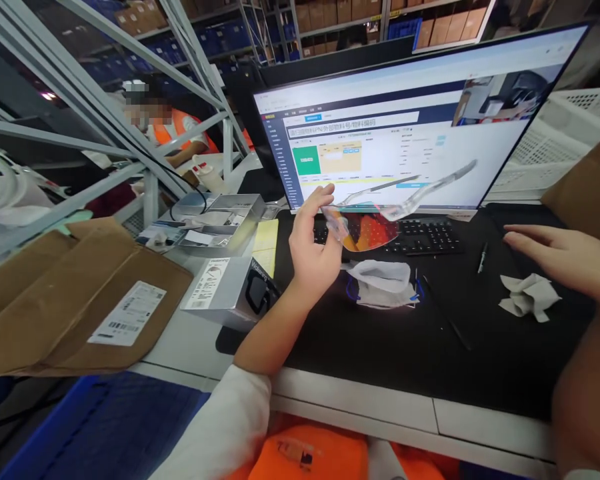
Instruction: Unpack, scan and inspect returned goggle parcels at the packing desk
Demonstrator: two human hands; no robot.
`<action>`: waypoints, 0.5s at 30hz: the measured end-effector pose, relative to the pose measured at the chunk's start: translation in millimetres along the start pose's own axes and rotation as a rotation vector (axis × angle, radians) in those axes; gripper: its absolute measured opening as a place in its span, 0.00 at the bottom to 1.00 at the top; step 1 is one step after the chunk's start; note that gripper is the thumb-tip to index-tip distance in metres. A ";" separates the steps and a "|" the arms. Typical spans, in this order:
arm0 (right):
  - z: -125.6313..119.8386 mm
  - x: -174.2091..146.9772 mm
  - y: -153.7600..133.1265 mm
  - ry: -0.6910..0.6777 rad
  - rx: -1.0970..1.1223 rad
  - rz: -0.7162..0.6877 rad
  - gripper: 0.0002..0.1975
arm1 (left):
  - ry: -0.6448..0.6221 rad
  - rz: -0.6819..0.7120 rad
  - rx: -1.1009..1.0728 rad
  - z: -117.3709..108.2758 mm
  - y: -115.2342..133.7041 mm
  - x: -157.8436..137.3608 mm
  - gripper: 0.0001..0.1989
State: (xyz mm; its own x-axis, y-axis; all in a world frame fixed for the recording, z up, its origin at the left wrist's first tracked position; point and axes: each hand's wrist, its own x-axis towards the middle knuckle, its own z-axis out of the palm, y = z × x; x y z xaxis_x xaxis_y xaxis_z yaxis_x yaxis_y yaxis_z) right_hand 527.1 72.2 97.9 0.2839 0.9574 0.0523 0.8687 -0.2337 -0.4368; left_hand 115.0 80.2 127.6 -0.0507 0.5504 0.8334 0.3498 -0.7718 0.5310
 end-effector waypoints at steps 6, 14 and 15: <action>-17.3 -21.0 -13.5 0.060 -0.060 0.011 0.28 | 0.020 -0.124 -0.168 5.6 -12.1 0.0 0.20; -44.9 -40.4 -5.3 0.169 0.163 -0.008 0.19 | 0.031 -0.357 -0.627 18.2 -13.6 -1.8 0.25; -48.9 -39.3 3.5 0.200 0.235 -0.003 0.20 | 0.061 -0.392 -0.686 18.5 -12.4 -0.8 0.25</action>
State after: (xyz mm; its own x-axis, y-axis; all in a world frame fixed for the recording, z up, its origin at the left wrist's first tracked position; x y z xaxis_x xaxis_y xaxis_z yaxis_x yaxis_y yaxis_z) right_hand 538.8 25.5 138.2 0.3756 0.9004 0.2195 0.7588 -0.1628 -0.6307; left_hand 128.0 95.3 117.5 -0.1089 0.8199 0.5621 -0.3578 -0.5599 0.7473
